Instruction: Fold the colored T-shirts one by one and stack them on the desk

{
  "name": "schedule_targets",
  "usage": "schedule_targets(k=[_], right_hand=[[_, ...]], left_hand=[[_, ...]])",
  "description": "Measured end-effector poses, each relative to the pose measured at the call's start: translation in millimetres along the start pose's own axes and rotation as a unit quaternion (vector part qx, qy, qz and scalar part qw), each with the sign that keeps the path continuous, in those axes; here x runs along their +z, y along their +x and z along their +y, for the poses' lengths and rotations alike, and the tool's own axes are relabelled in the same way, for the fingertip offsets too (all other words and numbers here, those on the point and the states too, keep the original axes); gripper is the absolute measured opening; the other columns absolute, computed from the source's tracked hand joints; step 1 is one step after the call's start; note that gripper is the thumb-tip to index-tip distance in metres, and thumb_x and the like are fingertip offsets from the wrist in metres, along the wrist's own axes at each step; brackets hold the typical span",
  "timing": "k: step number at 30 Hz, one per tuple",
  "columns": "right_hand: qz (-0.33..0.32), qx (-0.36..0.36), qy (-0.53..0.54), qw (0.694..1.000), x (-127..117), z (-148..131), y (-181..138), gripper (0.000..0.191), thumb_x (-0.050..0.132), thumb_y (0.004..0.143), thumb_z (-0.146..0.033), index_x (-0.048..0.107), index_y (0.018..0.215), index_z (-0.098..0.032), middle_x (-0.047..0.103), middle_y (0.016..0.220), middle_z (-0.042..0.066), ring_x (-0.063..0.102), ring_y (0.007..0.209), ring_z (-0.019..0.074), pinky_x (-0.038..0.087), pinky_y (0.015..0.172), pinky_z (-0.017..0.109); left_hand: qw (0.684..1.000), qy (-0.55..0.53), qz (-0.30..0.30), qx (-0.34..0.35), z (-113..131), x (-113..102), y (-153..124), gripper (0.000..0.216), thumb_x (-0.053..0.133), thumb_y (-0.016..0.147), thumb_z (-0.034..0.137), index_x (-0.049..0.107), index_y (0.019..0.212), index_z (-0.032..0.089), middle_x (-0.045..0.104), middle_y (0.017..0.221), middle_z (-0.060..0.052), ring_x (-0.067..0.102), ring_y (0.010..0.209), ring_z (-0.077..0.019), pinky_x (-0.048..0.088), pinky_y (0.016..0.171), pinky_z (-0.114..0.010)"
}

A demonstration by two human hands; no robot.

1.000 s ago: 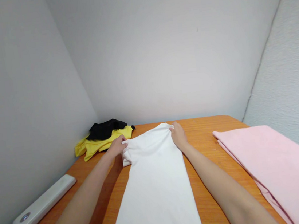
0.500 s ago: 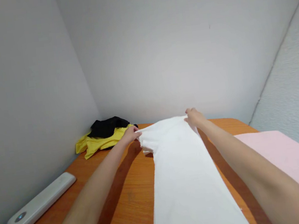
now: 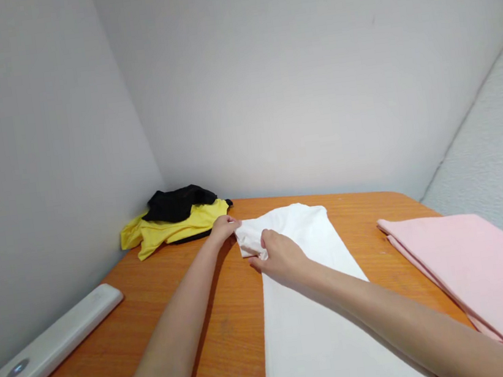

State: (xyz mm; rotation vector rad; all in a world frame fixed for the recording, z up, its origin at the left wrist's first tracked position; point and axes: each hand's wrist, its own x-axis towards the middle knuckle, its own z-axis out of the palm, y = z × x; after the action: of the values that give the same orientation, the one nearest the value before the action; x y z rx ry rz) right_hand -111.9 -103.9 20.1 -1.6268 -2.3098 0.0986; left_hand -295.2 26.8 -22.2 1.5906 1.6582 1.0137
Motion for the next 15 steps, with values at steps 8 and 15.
schedule_targets(k=[8,15], right_hand=[[-0.041,0.031,-0.079,0.996,3,-5,4,0.026,0.055,0.081,-0.016,0.051,0.106,-0.015,0.066,0.098,0.012,0.063,0.087,0.023,0.042,0.068,0.028],[-0.048,-0.089,-0.119,0.988,-1,-12,-13,0.016,0.049,0.087,-0.015,0.06,0.099,-0.014,0.059,0.1,0.011,0.06,0.088,0.0218,0.044,0.074,0.029]], left_hand=[[1.0,0.022,0.008,0.01,-7,2,5,0.012,0.065,0.075,0.026,0.064,0.071,0.015,0.066,0.066,-0.002,0.061,0.061,-0.0142,0.042,0.054,-0.022],[0.993,0.11,0.035,0.026,-9,6,11,0.012,0.061,0.079,0.027,0.066,0.079,0.015,0.071,0.08,-0.006,0.065,0.075,-0.0185,0.045,0.063,-0.025]])
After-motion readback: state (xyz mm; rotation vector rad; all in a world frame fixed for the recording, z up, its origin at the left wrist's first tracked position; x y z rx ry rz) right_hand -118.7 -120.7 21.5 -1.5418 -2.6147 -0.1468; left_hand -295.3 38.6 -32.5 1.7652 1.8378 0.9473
